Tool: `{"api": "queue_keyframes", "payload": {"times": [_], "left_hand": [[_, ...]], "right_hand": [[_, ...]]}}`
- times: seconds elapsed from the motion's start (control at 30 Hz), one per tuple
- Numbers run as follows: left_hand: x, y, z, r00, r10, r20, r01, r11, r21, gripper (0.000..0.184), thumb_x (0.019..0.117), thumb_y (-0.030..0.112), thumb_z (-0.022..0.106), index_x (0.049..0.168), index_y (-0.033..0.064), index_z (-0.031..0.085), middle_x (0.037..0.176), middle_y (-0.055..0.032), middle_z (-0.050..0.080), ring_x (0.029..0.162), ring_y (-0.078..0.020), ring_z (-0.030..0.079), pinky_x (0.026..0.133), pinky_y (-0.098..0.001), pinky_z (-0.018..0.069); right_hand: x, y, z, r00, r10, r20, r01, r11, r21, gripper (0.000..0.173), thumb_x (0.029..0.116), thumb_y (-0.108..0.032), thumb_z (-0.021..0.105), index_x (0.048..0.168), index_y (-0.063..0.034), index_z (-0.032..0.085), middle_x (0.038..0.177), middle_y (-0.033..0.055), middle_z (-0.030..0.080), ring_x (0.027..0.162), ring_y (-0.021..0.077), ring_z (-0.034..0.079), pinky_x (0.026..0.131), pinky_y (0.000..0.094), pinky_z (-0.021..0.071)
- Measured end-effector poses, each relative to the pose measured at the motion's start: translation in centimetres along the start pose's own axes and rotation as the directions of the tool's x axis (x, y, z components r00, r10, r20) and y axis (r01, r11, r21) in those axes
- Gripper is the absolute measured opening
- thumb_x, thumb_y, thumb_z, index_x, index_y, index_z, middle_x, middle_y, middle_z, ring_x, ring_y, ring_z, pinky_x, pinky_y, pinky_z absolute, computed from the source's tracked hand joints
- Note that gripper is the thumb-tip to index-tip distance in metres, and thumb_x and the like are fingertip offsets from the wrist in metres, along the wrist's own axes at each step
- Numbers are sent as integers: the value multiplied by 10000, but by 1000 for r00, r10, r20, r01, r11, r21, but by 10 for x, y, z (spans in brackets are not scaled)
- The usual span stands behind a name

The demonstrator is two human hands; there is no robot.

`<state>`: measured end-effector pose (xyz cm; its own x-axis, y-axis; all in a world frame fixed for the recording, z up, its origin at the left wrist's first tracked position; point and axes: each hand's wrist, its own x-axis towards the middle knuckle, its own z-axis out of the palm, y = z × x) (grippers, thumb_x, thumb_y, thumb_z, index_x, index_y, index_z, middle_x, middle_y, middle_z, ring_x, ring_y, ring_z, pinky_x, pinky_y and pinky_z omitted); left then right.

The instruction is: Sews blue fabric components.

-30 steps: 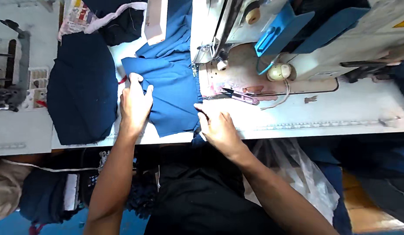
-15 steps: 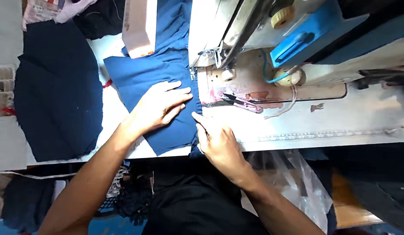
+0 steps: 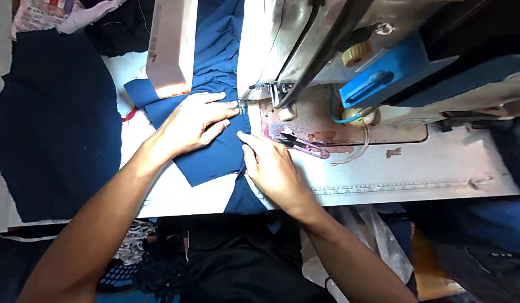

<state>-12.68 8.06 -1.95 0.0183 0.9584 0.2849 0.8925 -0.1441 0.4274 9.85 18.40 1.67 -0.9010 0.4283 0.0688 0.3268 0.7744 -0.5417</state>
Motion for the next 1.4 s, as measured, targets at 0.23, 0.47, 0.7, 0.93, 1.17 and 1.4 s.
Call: {"api": "queue_keyframes", "payload": {"times": [0.23, 0.47, 0.7, 0.93, 1.17, 1.4], "left_hand": [[13, -19, -6, 1000, 19, -17, -18, 999, 35, 370, 1080, 267, 446, 1320, 146, 700, 1396, 6, 663, 1427, -227, 494, 1218, -418, 318], [-13, 58, 6, 982, -54, -182, 77, 989, 124, 294, 1056, 180, 501, 1243, 61, 695, 1271, -126, 697, 1297, -306, 595, 1149, -473, 422], [-36, 61, 20, 998, -37, -56, 38, 999, 20, 326, 1047, 200, 520, 1307, 159, 713, 1374, -89, 663, 1387, -322, 529, 1194, -515, 370], [-39, 73, 6, 998, -18, 65, 8, 989, 147, 389, 1021, 210, 482, 1352, 195, 685, 1510, 22, 572, 1518, -304, 360, 1213, -634, 253], [-33, 53, 9, 997, -20, 70, 7, 984, 181, 432, 1016, 260, 448, 1403, 261, 642, 1487, 58, 589, 1461, -253, 450, 1175, -617, 302], [-15, 18, 3, 998, 7, 68, -19, 984, 178, 451, 1029, 266, 401, 1414, 265, 635, 1490, 72, 586, 1472, -235, 433, 1180, -609, 263]], "right_hand": [[6, 3, -14, 997, 64, 52, -72, 985, 157, 322, 1044, -166, 573, 1354, -107, 639, 895, 102, 697, 668, 206, 650, 599, 400, 556], [-14, -7, 10, 970, 212, -118, -186, 961, 203, 407, 1005, -352, 646, 1291, -78, 550, 722, 8, 642, 586, 140, 617, 560, 354, 537], [-33, 1, -6, 988, 150, -43, -135, 957, 257, 238, 1017, -159, 599, 1246, -121, 652, 706, 28, 649, 492, 123, 561, 451, 312, 480], [-29, -10, -1, 992, 95, -81, -93, 995, 24, 250, 994, -130, 599, 1184, -83, 755, 939, 86, 732, 762, 200, 682, 675, 401, 559], [-13, -2, 4, 991, 36, -131, -38, 999, -11, 237, 986, -104, 606, 1160, -60, 762, 973, 86, 738, 748, 183, 680, 663, 369, 564], [5, 4, -8, 998, 24, -66, -20, 998, 58, 214, 1010, -125, 607, 1177, -63, 724, 971, 115, 705, 759, 214, 666, 686, 411, 559]]}}
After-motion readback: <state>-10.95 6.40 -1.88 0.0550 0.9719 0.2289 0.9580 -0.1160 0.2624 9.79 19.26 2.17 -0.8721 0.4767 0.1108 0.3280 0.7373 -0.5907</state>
